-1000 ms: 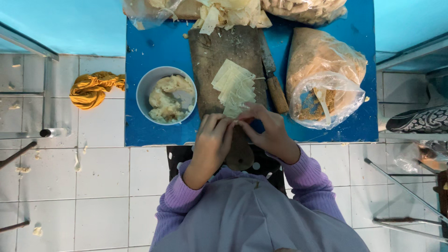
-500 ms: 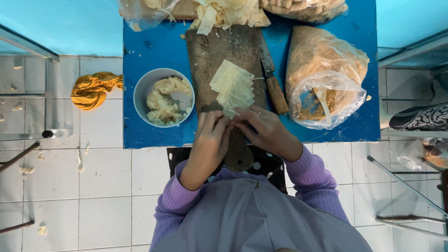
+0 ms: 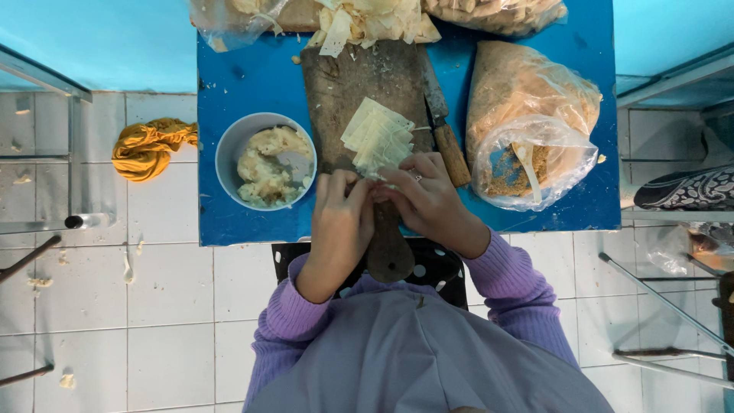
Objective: The person folds thin square dough sheets by hand on a wooden board, dips the folded pieces into a plastic bag of powder, and stacks the finished folded pieces on the board. They occasionally reach into a bag of dough pieces to take new sheets and place scraps in a bowl.
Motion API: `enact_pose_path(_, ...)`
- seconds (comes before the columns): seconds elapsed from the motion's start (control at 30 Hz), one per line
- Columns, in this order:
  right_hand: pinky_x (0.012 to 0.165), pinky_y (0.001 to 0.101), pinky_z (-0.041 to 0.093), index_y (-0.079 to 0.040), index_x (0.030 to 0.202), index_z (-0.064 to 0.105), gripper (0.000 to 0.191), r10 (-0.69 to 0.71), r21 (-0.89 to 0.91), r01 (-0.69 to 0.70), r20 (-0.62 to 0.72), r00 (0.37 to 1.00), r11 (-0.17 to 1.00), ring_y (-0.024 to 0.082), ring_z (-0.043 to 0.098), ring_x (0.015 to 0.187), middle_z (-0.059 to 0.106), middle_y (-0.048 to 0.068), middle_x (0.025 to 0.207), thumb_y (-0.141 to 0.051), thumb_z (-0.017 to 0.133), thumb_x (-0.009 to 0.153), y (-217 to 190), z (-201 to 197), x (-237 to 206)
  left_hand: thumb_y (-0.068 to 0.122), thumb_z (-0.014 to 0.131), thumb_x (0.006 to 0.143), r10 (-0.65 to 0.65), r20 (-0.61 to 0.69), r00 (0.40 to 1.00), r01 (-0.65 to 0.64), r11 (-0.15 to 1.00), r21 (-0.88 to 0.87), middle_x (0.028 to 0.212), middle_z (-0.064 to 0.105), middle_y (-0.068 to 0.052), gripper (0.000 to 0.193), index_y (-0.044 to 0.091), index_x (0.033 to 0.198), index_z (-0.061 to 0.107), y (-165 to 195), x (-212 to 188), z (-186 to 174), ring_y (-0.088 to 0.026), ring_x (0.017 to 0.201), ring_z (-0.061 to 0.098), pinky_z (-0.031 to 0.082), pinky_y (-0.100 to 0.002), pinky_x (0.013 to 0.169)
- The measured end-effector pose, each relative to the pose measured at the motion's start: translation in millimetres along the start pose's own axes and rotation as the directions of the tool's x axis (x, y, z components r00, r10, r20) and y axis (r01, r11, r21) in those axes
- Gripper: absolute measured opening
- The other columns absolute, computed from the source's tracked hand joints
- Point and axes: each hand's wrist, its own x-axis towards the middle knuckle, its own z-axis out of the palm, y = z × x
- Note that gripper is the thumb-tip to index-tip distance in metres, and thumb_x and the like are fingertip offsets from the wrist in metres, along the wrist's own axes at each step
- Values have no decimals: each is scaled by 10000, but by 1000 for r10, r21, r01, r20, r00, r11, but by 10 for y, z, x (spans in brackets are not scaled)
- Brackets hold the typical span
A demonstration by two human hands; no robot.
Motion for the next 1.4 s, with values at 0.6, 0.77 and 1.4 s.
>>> enact_pose_path(0.6,958,487,450,16,1349,640,487,-90,-218,102,64,994,971,251,628,1067,682,69,1016,-32,702,868,-59,50,-14,-48,636,929,-13,-32,999,15,997,70,1027,530,-196,148,-48,1076,629,-139,22,85,-391,963,563,481,-476,821)
enact_pose_path(0.77,980,519,464,-5,1340,627,528,-83,-236,93,52,995,967,307,663,1087,684,100,1117,-85,728,828,-23,117,44,-39,606,974,-31,-121,992,29,999,-13,1154,526,-232,302,-62,1275,609,-155,32,133,-408,1056,583,496,-456,892)
enact_pose_path(1.4,919,288,560,-58,1477,432,553,436,655,-543,341,833,525,139,696,1038,670,83,1231,-30,707,999,-71,-753,-267,93,828,862,-39,-60,997,14,930,-368,1187,607,-132,552,45,1344,563,297,-40,79,-259,952,586,509,-371,841)
